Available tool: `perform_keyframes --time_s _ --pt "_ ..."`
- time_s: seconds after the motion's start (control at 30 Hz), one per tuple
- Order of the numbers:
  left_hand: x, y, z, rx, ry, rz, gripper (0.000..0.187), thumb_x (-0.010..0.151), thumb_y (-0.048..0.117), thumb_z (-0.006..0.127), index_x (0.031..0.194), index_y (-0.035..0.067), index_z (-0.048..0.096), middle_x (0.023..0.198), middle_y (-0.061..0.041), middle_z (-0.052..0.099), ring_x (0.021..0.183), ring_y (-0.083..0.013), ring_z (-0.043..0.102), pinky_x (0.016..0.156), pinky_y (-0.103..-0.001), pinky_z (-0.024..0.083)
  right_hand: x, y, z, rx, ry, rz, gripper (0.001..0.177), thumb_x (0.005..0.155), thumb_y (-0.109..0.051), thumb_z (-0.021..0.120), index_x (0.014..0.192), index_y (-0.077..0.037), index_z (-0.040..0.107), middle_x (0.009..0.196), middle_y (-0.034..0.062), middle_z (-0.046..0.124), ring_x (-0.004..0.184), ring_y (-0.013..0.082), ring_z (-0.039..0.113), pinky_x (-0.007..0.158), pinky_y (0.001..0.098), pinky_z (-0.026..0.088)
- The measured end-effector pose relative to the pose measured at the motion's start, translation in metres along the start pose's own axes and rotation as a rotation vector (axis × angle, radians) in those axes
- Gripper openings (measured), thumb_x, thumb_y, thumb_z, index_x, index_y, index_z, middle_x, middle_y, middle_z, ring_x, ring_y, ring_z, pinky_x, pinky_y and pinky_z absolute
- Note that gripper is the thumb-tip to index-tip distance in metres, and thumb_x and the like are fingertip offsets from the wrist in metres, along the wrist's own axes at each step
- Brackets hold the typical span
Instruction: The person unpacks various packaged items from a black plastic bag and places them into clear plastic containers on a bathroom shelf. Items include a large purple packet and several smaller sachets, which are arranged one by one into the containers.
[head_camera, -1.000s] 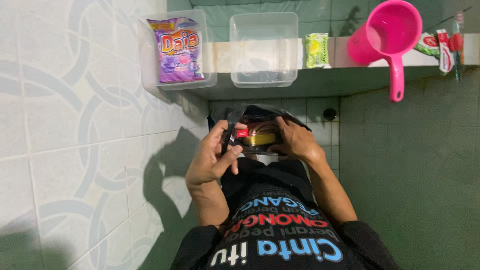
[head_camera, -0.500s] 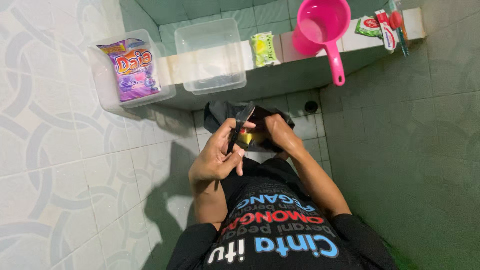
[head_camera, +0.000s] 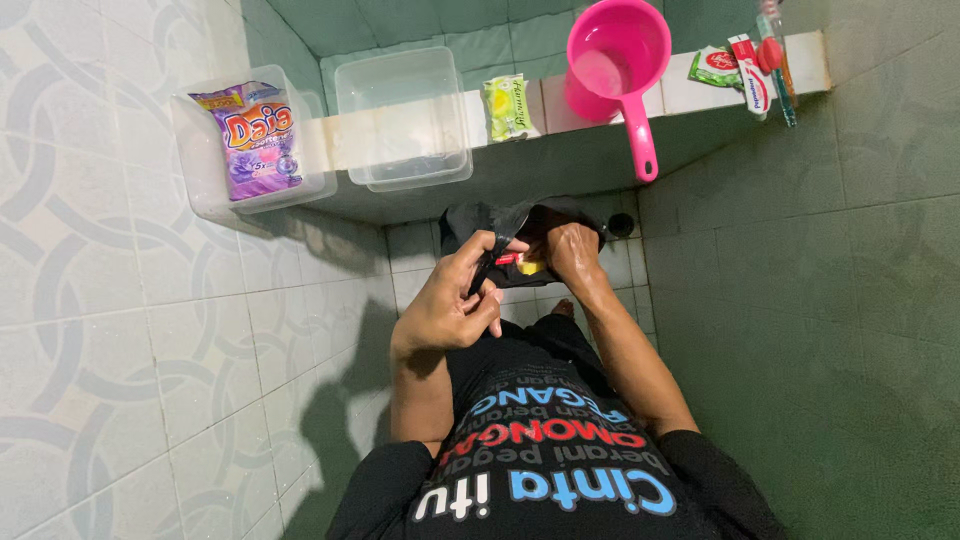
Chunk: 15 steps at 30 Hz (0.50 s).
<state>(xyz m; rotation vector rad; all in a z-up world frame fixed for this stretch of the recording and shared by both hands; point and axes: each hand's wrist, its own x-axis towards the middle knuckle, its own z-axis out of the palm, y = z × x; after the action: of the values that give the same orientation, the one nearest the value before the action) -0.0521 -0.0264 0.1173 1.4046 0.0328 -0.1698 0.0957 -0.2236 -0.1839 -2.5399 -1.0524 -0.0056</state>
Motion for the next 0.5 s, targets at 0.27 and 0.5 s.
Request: perform_keyframes --time_s 0.27,0.5 --pt "-0.003 0.001 -0.002 0.05 -0.004 0.014 0.046 0.093 -0.009 0.05 0.138 -0.002 0.05 0.095 -0.008 0.066 0.059 -0.0048 0.063 0.052 -0.019 0.046 -0.012 0.007 0.021 0.044 -0.047 0.054 0.01 0.076 -0.008 0.067 0.068 -0.002 0.067 0.069 0.0214 0.066 0.064 0.0417 0.065 0.055 0.0546 0.049" --pt "-0.02 0.008 -0.013 0.038 0.008 0.012 0.046 0.09 -0.011 0.05 0.135 -0.002 0.05 0.115 -0.009 0.066 0.061 -0.0052 0.062 0.055 -0.02 0.052 -0.036 0.018 0.024 0.234 -0.273 0.076 0.017 0.086 -0.015 0.061 0.085 0.002 0.061 0.084 0.0257 0.067 0.08 0.0448 0.065 0.071 0.0538 0.051"
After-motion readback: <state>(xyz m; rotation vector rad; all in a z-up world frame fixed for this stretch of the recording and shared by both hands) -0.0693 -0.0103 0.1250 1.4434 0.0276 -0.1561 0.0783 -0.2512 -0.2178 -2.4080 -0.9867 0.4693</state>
